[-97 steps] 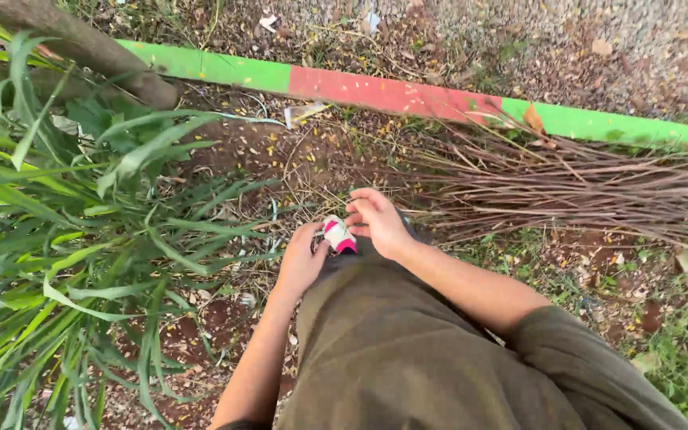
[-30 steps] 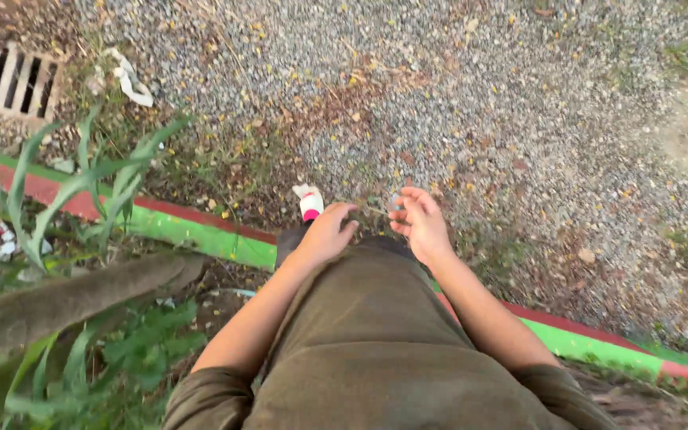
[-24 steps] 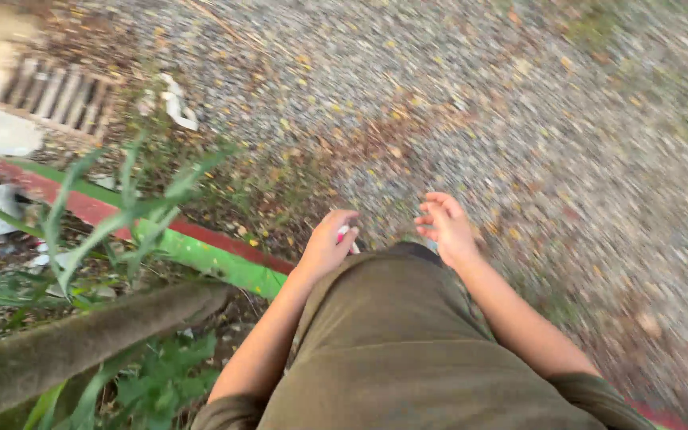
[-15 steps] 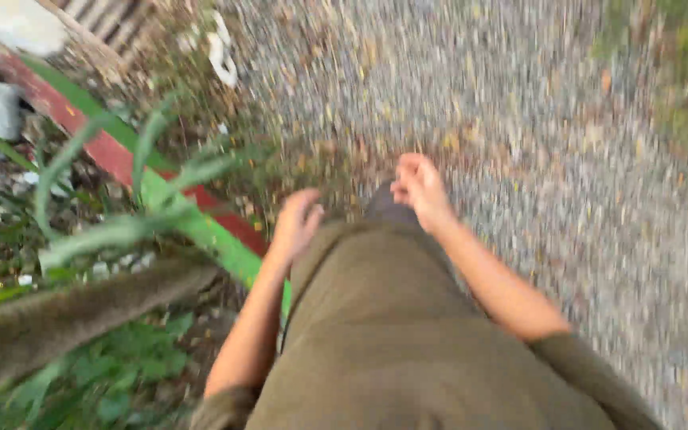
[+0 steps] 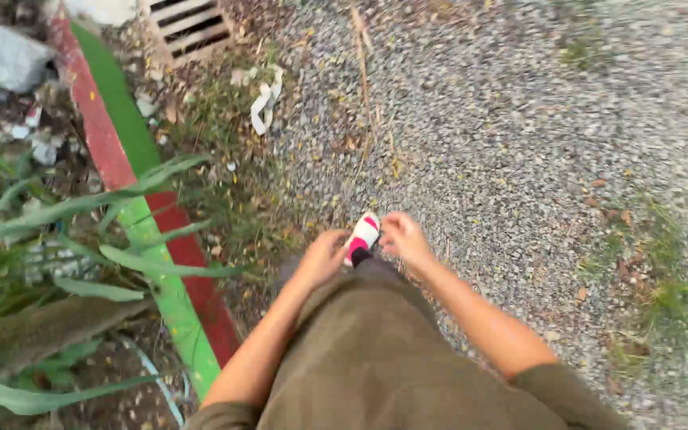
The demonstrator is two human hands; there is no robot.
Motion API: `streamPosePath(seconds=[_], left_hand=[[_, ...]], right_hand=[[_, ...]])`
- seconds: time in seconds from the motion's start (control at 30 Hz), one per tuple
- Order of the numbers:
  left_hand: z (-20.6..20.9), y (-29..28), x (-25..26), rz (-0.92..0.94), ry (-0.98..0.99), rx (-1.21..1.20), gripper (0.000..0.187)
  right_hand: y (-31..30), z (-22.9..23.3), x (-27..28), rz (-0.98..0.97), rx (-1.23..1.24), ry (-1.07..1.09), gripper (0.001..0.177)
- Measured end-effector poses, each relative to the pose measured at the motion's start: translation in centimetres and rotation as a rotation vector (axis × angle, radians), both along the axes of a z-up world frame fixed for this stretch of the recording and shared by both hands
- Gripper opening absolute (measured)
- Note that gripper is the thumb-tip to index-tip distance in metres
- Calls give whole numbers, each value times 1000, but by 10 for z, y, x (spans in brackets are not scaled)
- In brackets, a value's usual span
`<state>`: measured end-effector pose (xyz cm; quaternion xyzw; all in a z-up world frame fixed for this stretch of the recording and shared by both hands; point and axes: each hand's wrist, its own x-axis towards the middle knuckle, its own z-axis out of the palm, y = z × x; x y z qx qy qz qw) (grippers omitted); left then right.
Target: Collecting dry branches and sticks from the ground into a organized pile.
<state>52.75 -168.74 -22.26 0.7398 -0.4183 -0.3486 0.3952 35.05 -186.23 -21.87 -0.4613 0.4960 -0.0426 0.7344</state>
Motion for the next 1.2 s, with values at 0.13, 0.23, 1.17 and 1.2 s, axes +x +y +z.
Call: streamPosePath(seconds=[0.13,0.23,1.17,1.2], left_hand=[[49,-65,-32,31,122,-49,37],[62,-107,-8,27,163,-44,39],[3,-395,225,83,205,122,37],[3,-400,229,113,233,159,38]], right_hand=[[-101,6,13,265,-211,-46,28],[-154,39,57,273,-228,64,30],[-437,-62,274,320,-261,220,34],[-447,-73,281,332,-217,220,34]])
